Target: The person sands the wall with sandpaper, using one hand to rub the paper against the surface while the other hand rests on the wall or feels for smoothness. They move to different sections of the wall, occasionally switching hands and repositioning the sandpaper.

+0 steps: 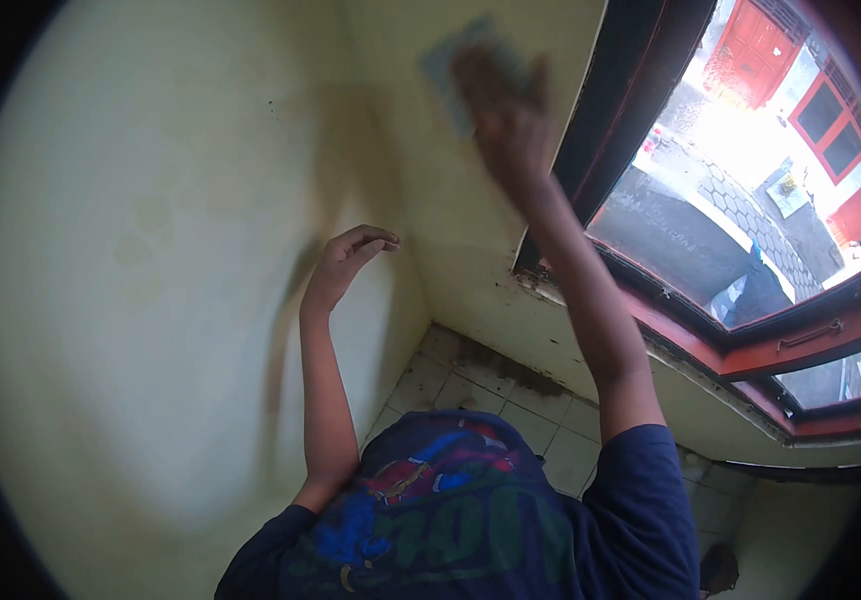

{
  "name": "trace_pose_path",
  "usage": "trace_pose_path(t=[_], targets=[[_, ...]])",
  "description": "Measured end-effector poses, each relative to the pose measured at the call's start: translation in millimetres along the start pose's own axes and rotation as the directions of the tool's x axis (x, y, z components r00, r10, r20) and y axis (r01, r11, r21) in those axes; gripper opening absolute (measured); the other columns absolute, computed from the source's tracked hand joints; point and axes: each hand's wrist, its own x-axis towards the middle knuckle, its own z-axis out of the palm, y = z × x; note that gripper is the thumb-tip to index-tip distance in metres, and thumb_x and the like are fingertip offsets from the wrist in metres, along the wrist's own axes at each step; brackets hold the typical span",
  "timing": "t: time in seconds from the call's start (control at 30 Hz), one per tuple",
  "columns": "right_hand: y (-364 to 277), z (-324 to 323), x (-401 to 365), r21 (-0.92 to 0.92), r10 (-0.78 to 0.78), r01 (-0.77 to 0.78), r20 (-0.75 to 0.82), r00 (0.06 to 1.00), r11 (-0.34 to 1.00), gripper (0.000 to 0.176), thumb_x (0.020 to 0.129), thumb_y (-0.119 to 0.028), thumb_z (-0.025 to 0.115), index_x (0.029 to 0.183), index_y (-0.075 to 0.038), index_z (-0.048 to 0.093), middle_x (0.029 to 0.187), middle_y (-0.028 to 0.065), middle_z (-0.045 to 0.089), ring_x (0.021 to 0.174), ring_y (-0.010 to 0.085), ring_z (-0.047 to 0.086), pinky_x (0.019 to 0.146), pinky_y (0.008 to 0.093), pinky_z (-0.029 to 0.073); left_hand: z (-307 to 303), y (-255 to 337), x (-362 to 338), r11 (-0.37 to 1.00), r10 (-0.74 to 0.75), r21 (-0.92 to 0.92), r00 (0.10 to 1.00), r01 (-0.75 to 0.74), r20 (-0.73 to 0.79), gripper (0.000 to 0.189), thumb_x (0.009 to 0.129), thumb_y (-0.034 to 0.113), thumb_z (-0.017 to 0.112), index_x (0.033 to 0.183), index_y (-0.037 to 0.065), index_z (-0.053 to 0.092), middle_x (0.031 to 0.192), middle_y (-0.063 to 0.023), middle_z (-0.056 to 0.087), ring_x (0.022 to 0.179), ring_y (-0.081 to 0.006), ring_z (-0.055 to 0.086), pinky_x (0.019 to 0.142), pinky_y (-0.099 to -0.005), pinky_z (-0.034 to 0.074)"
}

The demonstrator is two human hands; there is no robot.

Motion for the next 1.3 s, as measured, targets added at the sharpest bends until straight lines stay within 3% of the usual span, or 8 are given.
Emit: trace_pose_path(t=[0.17,0.43,0.67,0.8,0.93,1.07,1.2,1.3], targets=[[-22.5,18.1,-52.0,0.174,-0.173,0.133,0.246,0.954,0.976,0.051,0.085,-0.002,0.056,0.132,-0.021,0.064,0.145,-0.0010,0.058,0.138,0.0121,0.049,0.119,0.0610,0.025,-0.4,2.3,-8.3,1.000,-0.003,-0.023,1.000,0.003,-0.019,0.020,0.100,0.017,0.062,0.108,0.000,0.070,0.103,-0.0062,0.073,0.101,-0.0150,0.067,0.095,-0.0291,0.050],[11.1,-36.9,64.4,-0.037,0.045,-0.054,-0.210,0.977,0.998,0.057,0.085,0.001,0.055,0.135,-0.024,0.063,0.142,-0.0015,0.061,0.136,0.0144,0.053,0.119,0.0643,0.017,5.4,-2.6,-1.4,1.000,-0.015,-0.022,1.000,0.015,-0.015,0.021,0.100,0.017,0.060,0.109,0.000,0.070,0.107,-0.0079,0.073,0.105,-0.0170,0.068,0.100,-0.0324,0.048],[-27.5,24.3,-61.4,0.212,-0.244,0.185,0.301,0.922,0.960,0.050,0.086,-0.003,0.053,0.133,-0.018,0.063,0.142,0.0000,0.060,0.137,0.0137,0.051,0.119,0.0621,0.024,14.3,4.7,-1.0,0.999,0.011,-0.030,1.000,-0.010,0.012,0.020,0.099,0.015,0.061,0.108,0.000,0.070,0.100,-0.0060,0.071,0.100,-0.0144,0.066,0.092,-0.0292,0.050],[3.5,-20.0,38.1,-0.045,-0.119,0.122,0.060,0.991,0.992,0.049,0.086,-0.003,0.055,0.131,-0.018,0.064,0.143,-0.0014,0.060,0.137,0.0120,0.050,0.120,0.0573,0.025,15.8,-1.4,5.1,1.000,-0.015,-0.014,0.999,0.015,0.049,0.021,0.099,0.017,0.062,0.107,0.000,0.070,0.101,-0.0071,0.072,0.102,-0.0144,0.066,0.093,-0.0293,0.050],[14.5,-34.2,78.5,0.002,-0.084,0.085,-0.159,0.984,0.996,0.034,0.081,-0.007,0.062,0.112,-0.013,0.074,0.127,0.0045,0.070,0.124,0.0231,0.063,0.119,0.0619,0.026,42.2,-8.0,14.3,0.998,-0.060,-0.033,0.998,0.060,-0.015,0.021,0.097,0.019,0.064,0.102,0.000,0.070,0.090,-0.0059,0.070,0.080,-0.0124,0.066,0.071,-0.0253,0.052],[5.1,-2.4,15.9,0.047,-0.172,0.169,0.067,0.983,0.985,0.051,0.084,-0.001,0.055,0.130,-0.019,0.064,0.143,0.0000,0.060,0.138,0.0136,0.050,0.120,0.0582,0.026,58.5,-25.5,22.2,0.943,-0.321,0.005,0.916,0.332,-0.240,0.021,0.094,0.021,0.068,0.097,0.000,0.069,0.072,-0.0039,0.061,0.052,-0.0123,0.054,0.049,-0.0243,0.046],[-37.1,-14.3,-72.6,0.378,-0.014,-0.084,0.248,0.969,0.922,0.057,0.077,0.005,0.057,0.129,-0.017,0.066,0.135,0.0067,0.065,0.128,0.0241,0.059,0.116,0.0547,0.034,61.4,-57.6,31.1,0.943,-0.311,-0.201,0.918,0.266,-0.246,0.022,0.088,0.019,0.075,0.099,0.002,0.068,0.065,-0.0015,0.053,0.054,-0.0150,0.053,0.057,-0.0281,0.049],[-78.6,-37.9,-142.2,0.556,0.296,-0.659,0.605,0.739,0.506,0.045,0.082,0.006,0.060,0.123,-0.010,0.068,0.120,0.0153,0.069,0.111,0.0339,0.067,0.103,0.0474,0.048,85.1,-48.3,30.6,0.978,0.002,-0.172,0.836,-0.116,-0.549,0.027,0.081,0.012,0.080,0.105,0.003,0.069,0.068,-0.0028,0.061,0.066,-0.0172,0.061,0.071,-0.0321,0.051]])
